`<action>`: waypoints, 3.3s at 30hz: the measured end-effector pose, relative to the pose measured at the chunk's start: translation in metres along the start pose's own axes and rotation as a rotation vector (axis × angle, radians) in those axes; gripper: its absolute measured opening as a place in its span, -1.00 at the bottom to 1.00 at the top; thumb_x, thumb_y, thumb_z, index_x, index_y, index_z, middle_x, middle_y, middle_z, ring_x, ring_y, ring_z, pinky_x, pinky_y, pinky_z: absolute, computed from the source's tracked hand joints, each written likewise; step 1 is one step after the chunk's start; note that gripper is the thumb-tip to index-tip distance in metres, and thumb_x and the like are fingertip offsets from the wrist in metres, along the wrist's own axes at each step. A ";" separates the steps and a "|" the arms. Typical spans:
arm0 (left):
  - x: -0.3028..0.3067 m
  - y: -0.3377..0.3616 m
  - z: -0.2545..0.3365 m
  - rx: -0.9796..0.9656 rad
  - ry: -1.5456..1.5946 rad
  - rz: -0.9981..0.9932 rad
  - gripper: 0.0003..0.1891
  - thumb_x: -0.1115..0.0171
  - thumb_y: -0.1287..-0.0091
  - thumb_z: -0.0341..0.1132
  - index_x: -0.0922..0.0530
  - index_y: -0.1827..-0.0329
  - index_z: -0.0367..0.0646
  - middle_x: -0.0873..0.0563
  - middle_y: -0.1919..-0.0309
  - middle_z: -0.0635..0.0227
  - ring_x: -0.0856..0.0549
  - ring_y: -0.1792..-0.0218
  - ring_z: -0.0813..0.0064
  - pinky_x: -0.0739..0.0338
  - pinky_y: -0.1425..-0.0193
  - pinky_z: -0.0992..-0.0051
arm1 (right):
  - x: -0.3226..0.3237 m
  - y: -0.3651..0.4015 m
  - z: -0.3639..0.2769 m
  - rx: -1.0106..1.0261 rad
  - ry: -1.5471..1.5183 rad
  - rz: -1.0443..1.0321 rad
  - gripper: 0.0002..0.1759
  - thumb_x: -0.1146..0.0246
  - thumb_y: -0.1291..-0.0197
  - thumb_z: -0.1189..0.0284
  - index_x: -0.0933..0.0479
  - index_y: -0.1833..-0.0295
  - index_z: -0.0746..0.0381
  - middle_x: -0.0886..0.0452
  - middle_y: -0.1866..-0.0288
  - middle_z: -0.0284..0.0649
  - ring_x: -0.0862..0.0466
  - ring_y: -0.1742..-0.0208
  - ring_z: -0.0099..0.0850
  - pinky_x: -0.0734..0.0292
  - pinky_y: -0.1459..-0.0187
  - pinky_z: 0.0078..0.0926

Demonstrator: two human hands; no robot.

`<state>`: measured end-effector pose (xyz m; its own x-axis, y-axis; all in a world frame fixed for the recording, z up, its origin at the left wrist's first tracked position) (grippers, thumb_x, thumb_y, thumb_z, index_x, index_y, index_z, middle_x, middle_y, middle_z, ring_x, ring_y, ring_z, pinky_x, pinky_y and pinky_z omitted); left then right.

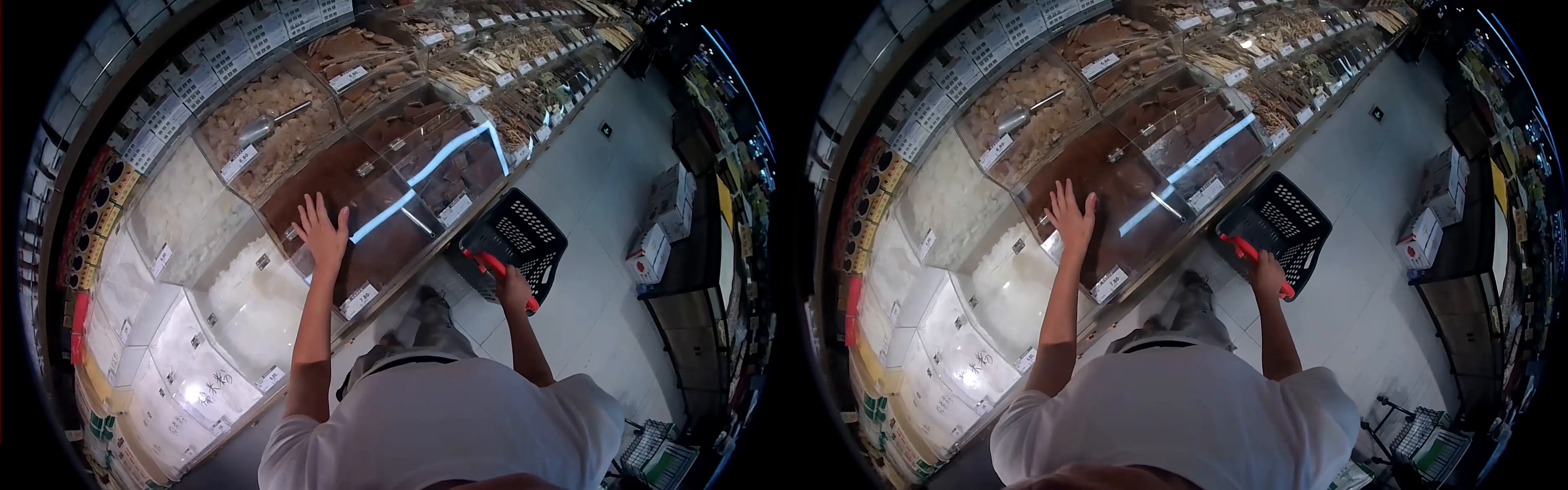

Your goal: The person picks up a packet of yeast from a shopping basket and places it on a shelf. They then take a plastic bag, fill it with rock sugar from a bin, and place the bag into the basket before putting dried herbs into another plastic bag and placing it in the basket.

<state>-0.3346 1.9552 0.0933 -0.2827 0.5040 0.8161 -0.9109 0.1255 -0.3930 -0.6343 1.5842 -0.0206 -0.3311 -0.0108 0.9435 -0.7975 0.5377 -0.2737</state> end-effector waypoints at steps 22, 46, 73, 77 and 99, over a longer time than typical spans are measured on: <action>-0.044 -0.041 -0.005 0.234 -0.436 0.047 -0.28 0.13 -0.38 0.25 -0.26 -0.47 -0.01 -0.19 -0.49 0.20 -0.12 -0.49 0.06 0.18 -0.52 -0.03 | 0.019 -0.274 -0.026 0.232 -0.661 0.112 -0.58 -0.16 -0.35 0.25 -0.47 -0.17 0.31 -0.45 -0.17 -0.01 -0.44 -0.21 -0.06 -0.31 -0.24 -0.27; -0.033 -0.038 -0.003 0.276 -0.376 0.096 -0.30 0.06 -0.35 0.24 -0.31 -0.43 -0.02 -0.21 -0.48 0.19 -0.13 -0.48 0.06 0.09 -0.51 -0.04 | -0.169 -0.603 -0.120 0.225 -0.501 -0.151 -0.23 0.02 -0.25 -0.19 -0.61 0.27 0.41 -0.63 0.46 0.04 -0.65 0.30 -0.01 -0.46 0.18 -0.12; 0.017 -0.020 -0.018 0.110 0.147 0.522 -0.32 -0.18 -0.19 -0.30 -0.24 -0.44 0.00 -0.02 -0.49 -0.07 0.01 -0.45 -0.30 0.03 -0.45 -0.15 | 0.007 -0.163 -0.451 0.805 -1.284 -0.476 -0.78 -0.06 -0.39 0.48 -0.57 0.17 0.39 -0.60 0.25 -0.18 -0.63 0.25 -0.40 -0.51 0.18 -0.50; 0.037 -0.029 -0.042 0.109 -0.039 0.368 -0.52 -0.21 -0.15 -0.26 -0.44 -0.19 -0.07 -0.19 -0.44 0.03 -0.11 -0.42 -0.27 -0.01 -0.41 -0.20 | -0.030 -0.165 -0.485 0.594 -1.355 -0.526 -0.81 -0.11 -0.32 0.48 -0.57 0.09 0.34 -0.58 0.21 -0.15 -0.64 0.25 -0.29 -0.53 0.18 -0.45; 0.042 -0.022 -0.069 -0.069 0.141 0.364 -0.55 -0.32 -0.08 -0.32 -0.50 -0.08 -0.14 -0.44 -0.23 -0.14 -0.48 -0.21 0.00 -0.29 -0.31 -0.04 | -0.035 -0.157 -0.494 0.625 -1.152 -0.134 -0.78 -0.14 -0.21 0.56 -0.62 0.07 0.27 -0.58 0.20 -0.19 -0.58 0.40 -0.41 -0.48 0.31 -0.50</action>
<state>-0.3057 2.0323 0.1068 -0.5349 0.6382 0.5537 -0.7351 -0.0285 -0.6774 -0.2480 1.9165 0.0813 -0.2216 -0.9079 0.3559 -0.8517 0.0024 -0.5241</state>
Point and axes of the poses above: each hand's wrist, its own y-axis away from the middle knuckle, its own x-axis out of the back of the hand, z = x × y, the point moved 9 cm from there along -y, towards the middle knuckle
